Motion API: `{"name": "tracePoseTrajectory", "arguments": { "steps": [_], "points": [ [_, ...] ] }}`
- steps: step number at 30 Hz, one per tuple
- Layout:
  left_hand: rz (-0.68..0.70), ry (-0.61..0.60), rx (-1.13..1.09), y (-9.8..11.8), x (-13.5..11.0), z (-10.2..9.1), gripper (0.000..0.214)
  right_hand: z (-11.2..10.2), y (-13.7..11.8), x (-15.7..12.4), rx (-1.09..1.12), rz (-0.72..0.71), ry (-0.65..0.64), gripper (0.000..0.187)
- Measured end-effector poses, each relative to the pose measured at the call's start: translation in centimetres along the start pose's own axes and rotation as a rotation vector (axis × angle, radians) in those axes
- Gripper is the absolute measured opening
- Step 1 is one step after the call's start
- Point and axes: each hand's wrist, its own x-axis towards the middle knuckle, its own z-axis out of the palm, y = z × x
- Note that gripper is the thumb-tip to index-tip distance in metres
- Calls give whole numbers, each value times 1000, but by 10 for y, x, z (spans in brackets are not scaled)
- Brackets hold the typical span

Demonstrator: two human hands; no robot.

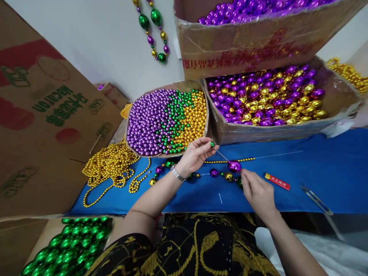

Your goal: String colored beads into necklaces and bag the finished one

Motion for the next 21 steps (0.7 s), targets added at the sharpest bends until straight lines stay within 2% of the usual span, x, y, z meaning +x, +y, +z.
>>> {"name": "tracePoseTrajectory", "arguments": {
  "steps": [4,6,9,11,14,17,19,21],
  "points": [
    [148,-31,137,-7,-2,5,30,1,0,-1,12,15,32,18],
    [245,-94,234,-7,-4,12,30,0,0,1,33,35,60,17],
    [336,-267,366,4,-1,32,35,-6,2,4,79,106,85,14],
    [427,-325,478,19,13,49,32,-11,6,5,99,152,91,14],
    [601,-348,779,38,61,79,21,-17,15,3,103,175,113,15],
    [691,-443,1238,39,128,108,21,-18,21,0,94,201,131,15],
    [656,-473,1547,30,170,126,26,-18,24,-1,85,215,133,14],
    [543,-472,1793,19,200,140,28,-17,26,0,79,215,137,15]
  ]
}}
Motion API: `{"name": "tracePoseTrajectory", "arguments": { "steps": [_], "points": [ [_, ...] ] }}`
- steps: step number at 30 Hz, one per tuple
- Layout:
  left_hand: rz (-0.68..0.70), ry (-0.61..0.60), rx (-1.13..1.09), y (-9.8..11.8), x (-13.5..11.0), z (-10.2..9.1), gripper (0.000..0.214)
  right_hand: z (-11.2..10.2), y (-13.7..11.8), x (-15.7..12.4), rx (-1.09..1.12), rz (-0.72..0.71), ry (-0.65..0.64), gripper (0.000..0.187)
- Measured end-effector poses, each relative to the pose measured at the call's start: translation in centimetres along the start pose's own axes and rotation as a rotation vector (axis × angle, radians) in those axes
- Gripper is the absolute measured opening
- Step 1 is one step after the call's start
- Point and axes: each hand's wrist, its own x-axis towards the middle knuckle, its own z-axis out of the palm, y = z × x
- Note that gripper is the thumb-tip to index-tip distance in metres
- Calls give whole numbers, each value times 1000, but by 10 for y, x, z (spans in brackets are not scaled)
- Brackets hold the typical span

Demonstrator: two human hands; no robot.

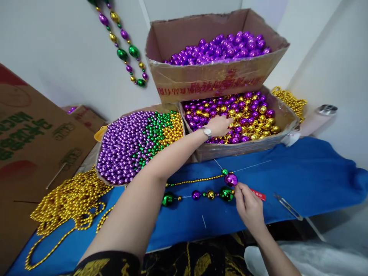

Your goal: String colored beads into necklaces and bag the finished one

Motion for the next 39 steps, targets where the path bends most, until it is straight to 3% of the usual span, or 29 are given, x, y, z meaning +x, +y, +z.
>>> {"name": "tracePoseTrajectory", "arguments": {
  "steps": [3,6,10,15,20,28,35,39],
  "points": [
    [-66,-117,105,1,20,7,26,-1,2,2,-5,-8,12,15],
    [13,-30,-36,3,3,-2,29,-4,2,4,-29,-12,23,15],
    [163,155,-669,5,-68,-23,25,-8,1,2,-56,-6,24,14],
    [-75,229,-1211,3,-165,-14,40,-3,-2,-2,-39,-37,8,13],
    [-208,313,-1430,-6,-207,13,41,7,-8,-1,-46,-108,-44,12],
    [-234,320,-1458,-9,-224,19,42,11,-11,0,-79,-174,-83,10],
    [-174,261,-1140,-10,-231,10,41,6,-7,0,-417,-383,-48,16],
    [-153,208,-1168,-2,-231,15,47,11,-12,1,-310,-330,-98,18]
  ]
}}
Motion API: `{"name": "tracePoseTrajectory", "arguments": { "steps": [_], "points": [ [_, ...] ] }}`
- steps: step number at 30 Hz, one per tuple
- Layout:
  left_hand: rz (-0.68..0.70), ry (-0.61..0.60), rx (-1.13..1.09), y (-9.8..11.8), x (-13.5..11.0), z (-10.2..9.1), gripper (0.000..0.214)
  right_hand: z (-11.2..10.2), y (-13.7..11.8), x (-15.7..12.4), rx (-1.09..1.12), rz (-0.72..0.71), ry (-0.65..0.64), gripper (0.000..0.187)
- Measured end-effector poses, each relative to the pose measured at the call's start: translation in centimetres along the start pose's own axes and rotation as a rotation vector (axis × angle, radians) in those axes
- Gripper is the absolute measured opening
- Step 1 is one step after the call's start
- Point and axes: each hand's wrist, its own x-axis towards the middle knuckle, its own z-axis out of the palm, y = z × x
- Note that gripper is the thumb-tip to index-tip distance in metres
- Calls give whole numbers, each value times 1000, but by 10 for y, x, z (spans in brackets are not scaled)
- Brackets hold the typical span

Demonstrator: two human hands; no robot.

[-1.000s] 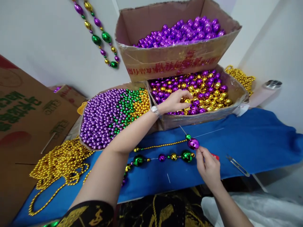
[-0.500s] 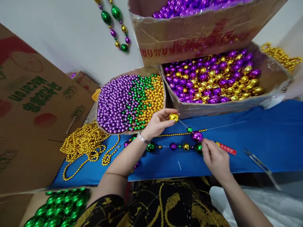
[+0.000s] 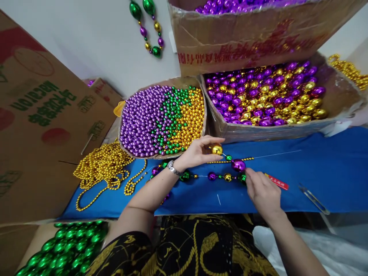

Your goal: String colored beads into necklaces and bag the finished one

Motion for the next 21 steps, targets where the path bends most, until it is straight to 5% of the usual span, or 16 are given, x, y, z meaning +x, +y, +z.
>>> {"name": "tracePoseTrajectory", "arguments": {
  "steps": [6,21],
  "points": [
    [-71,149,-261,-18,-3,12,48,8,1,-5,244,112,-104,23],
    [-253,228,-189,-8,-14,2,48,12,-9,-3,115,87,52,15]
  ]
}}
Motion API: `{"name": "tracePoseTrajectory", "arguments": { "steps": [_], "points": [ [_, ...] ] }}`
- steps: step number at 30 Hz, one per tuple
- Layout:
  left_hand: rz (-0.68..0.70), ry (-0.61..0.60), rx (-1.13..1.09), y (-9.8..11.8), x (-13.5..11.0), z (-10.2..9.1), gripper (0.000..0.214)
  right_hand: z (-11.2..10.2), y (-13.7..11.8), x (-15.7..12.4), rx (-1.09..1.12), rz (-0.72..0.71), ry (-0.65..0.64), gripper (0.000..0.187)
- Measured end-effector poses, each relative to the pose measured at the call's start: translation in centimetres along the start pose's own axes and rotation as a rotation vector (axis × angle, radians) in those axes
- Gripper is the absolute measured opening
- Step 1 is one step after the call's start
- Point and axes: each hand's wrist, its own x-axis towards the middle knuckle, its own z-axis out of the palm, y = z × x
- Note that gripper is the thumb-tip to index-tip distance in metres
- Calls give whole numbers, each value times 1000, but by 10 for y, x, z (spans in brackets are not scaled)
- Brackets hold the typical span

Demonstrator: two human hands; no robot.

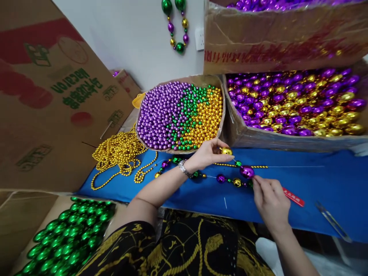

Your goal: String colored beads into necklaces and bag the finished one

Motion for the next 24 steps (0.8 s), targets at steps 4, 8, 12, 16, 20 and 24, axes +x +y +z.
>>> {"name": "tracePoseTrajectory", "arguments": {
  "steps": [4,8,12,16,20,24],
  "points": [
    [18,-29,-23,1,-2,2,50,1,-2,0,169,81,-74,15],
    [31,-19,-54,1,-3,3,49,2,-3,1,190,98,-71,14],
    [6,-19,-81,2,-3,3,48,2,-6,1,209,89,-81,14],
    [6,-20,-5,0,-3,4,46,3,-8,2,263,115,-118,13],
    [94,-62,114,-4,-7,10,48,10,-8,-1,328,168,-175,13],
    [199,-284,127,2,-13,7,64,17,-7,-7,535,316,-255,12]
  ]
}}
